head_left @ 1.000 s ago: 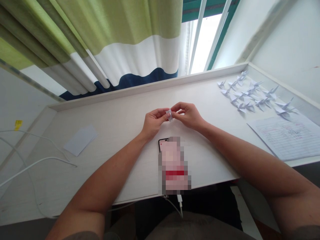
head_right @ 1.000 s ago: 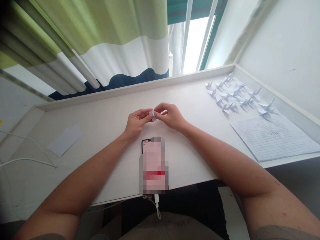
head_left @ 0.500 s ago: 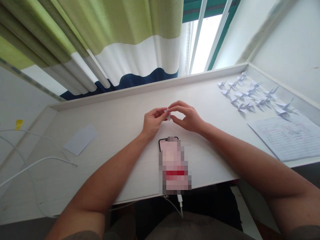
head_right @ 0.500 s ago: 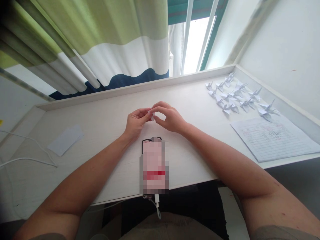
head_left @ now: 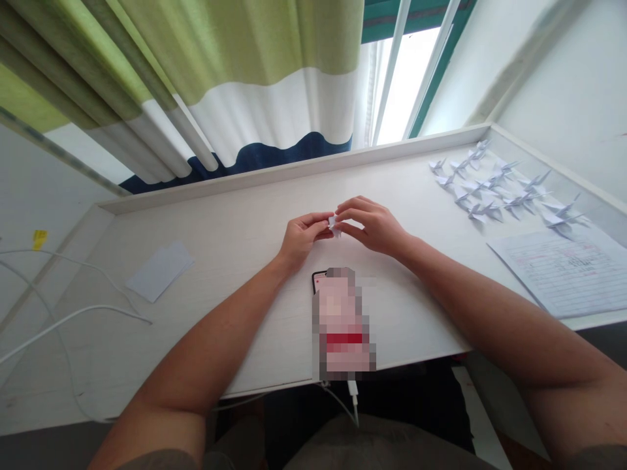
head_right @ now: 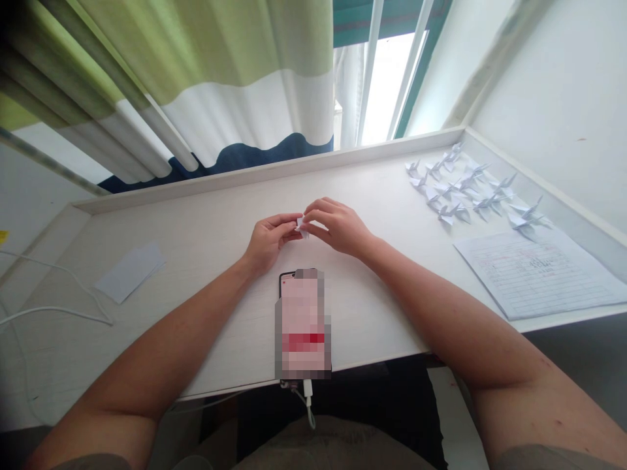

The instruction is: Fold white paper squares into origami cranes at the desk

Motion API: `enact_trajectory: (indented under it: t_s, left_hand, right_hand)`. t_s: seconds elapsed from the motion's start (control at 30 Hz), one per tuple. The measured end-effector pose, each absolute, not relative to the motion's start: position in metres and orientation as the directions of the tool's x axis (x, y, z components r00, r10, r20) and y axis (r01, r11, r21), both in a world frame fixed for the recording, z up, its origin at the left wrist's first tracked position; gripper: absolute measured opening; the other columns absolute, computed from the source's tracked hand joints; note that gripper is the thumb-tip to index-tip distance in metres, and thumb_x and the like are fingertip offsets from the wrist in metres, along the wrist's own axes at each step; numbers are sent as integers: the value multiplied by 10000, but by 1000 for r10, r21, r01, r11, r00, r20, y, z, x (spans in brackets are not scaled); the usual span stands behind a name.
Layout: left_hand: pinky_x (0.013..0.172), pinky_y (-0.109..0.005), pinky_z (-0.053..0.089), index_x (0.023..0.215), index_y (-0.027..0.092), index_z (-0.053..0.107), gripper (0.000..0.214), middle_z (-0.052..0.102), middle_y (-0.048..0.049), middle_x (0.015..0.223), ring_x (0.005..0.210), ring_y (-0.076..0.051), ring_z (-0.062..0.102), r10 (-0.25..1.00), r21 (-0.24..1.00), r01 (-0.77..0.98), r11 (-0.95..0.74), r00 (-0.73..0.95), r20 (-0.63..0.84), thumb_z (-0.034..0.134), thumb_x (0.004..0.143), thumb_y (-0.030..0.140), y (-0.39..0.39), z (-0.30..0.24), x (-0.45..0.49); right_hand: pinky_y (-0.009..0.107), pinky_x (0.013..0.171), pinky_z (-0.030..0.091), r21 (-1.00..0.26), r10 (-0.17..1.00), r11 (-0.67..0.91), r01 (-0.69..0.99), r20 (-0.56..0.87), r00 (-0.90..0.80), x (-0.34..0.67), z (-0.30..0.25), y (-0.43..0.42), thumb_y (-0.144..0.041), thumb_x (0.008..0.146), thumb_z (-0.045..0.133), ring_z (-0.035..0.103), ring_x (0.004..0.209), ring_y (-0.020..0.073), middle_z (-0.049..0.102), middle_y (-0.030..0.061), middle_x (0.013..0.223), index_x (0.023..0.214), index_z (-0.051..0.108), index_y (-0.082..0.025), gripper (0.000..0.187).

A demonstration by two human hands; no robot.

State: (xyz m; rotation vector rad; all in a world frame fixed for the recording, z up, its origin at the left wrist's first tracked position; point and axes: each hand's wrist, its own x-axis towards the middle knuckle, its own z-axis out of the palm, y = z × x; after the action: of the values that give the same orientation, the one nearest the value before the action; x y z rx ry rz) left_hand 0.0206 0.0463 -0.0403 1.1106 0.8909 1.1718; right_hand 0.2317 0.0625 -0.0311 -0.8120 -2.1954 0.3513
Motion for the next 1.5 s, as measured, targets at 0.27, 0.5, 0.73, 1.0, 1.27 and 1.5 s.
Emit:
enact_trajectory:
  t_s: [0.27,0.5,0.73,1.0,1.27,1.5]
  left_hand:
    - [971,-430,628,1013,213,835,335,834,-65,998,948,-209,778,963,965,-259,38,269,34,945,741,376,45,-34,19]
    - [947,-409,616,1058,207,797,433,832,-65,1017,982,-218,776,954,971,-237,2,292,69,990,699,352,43,-36,21]
    - [884,-370,626,974,185,773,440,810,-47,885,831,-175,766,977,970,-240,-26,201,76,953,764,528,45,-41,24]
    - [758,-313,597,983,176,779,459,805,-44,841,796,-174,773,957,963,-182,-198,178,230,922,799,571,46,-49,26]
    - [786,-346,635,1035,164,754,460,817,-60,893,817,-194,794,950,964,-181,-194,212,231,952,783,495,47,-52,27]
    - [792,-357,650,1022,167,729,399,815,-67,921,814,-195,798,959,968,-153,-197,176,223,919,828,459,45,-52,27]
  right_hand:
    - [437,882,538,-517,695,716,470,589,-411,223,-30,56,-374,1110,509,669,1000,256,734,83,1064,978,643,-273,213]
    - [397,789,551,-560,711,701,443,597,-371,222,-33,56,-399,1109,510,667,909,218,717,81,1047,948,607,-252,239]
    - [427,858,589,-574,687,726,379,593,-420,223,-37,58,-390,1064,621,678,958,219,735,67,1086,1049,671,-248,152]
    - [451,870,632,-855,840,496,150,429,-332,219,-34,54,-557,956,770,723,828,192,752,48,958,888,736,-230,336]
    - [437,861,609,-896,901,405,183,357,-246,218,-37,59,-494,927,782,727,844,203,789,56,895,899,770,-204,291]
    - [439,853,626,-913,911,369,174,317,-265,217,-39,58,-571,901,798,737,841,208,799,64,925,930,780,-209,364]
